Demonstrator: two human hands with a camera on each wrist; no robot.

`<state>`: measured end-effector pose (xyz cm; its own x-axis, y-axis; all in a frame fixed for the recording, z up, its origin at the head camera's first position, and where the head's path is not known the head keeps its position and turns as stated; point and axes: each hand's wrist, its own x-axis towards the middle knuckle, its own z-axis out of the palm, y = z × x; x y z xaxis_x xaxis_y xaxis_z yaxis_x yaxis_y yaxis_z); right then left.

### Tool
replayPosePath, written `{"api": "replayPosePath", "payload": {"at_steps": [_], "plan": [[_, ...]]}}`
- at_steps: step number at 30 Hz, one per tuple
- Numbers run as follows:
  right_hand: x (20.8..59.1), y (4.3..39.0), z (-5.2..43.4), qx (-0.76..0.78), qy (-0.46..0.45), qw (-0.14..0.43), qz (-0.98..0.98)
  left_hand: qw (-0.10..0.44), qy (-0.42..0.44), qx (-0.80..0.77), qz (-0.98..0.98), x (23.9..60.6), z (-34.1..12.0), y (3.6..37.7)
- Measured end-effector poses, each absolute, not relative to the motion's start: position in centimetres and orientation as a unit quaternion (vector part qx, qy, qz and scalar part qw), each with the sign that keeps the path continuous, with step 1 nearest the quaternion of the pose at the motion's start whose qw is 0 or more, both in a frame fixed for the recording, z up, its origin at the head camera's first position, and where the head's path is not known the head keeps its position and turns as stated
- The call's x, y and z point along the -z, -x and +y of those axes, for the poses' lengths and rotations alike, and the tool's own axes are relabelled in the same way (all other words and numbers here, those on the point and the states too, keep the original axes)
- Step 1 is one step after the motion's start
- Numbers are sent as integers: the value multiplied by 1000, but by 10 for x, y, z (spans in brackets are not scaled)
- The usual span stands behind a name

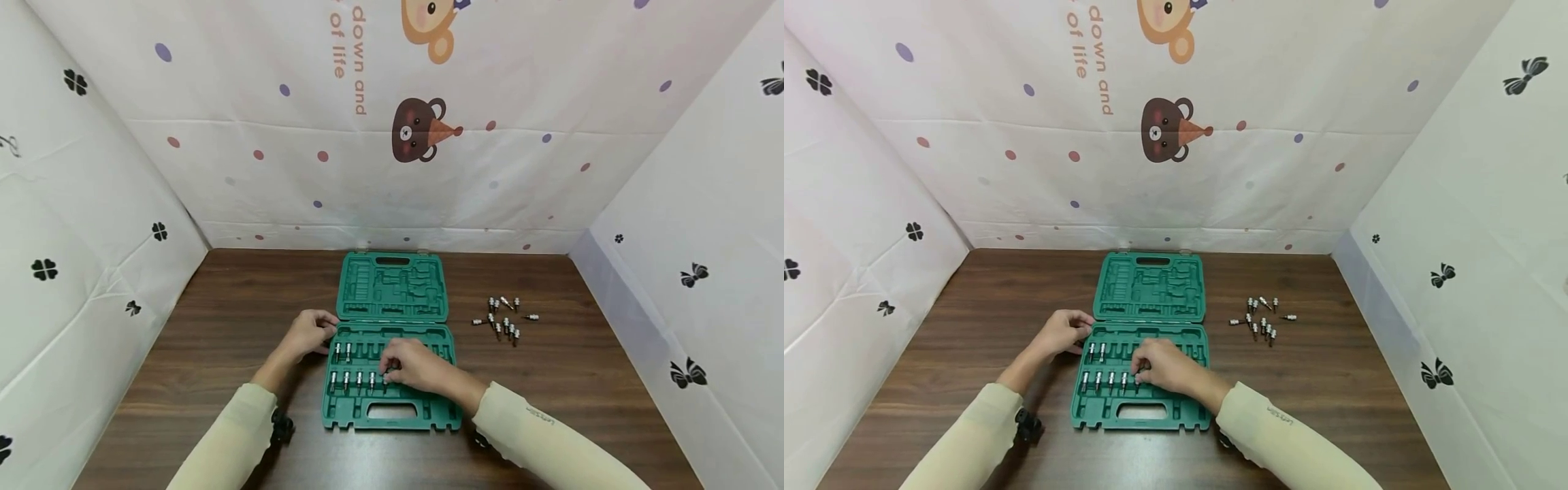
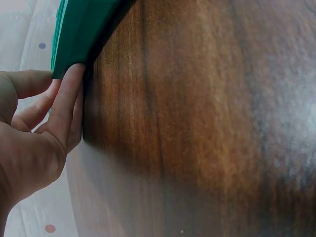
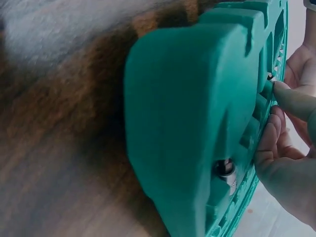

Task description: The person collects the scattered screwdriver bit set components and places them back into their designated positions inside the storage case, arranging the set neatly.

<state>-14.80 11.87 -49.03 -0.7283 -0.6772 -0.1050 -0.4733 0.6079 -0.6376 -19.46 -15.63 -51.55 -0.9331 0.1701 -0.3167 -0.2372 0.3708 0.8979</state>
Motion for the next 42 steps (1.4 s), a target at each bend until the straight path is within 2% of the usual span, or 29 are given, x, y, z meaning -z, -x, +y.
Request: {"api": "replayPosePath", "payload": {"at_steps": [16,25,42], "plan": [[490,147,117,314,313,178,878,175,25,-555,813,518,-154,194],[488,145,114,274,314,154,896,175,22,-553,814,520,-155,195],[490,147,112,266,318,142,899,178,18,-553,814,518,-156,195]]}}
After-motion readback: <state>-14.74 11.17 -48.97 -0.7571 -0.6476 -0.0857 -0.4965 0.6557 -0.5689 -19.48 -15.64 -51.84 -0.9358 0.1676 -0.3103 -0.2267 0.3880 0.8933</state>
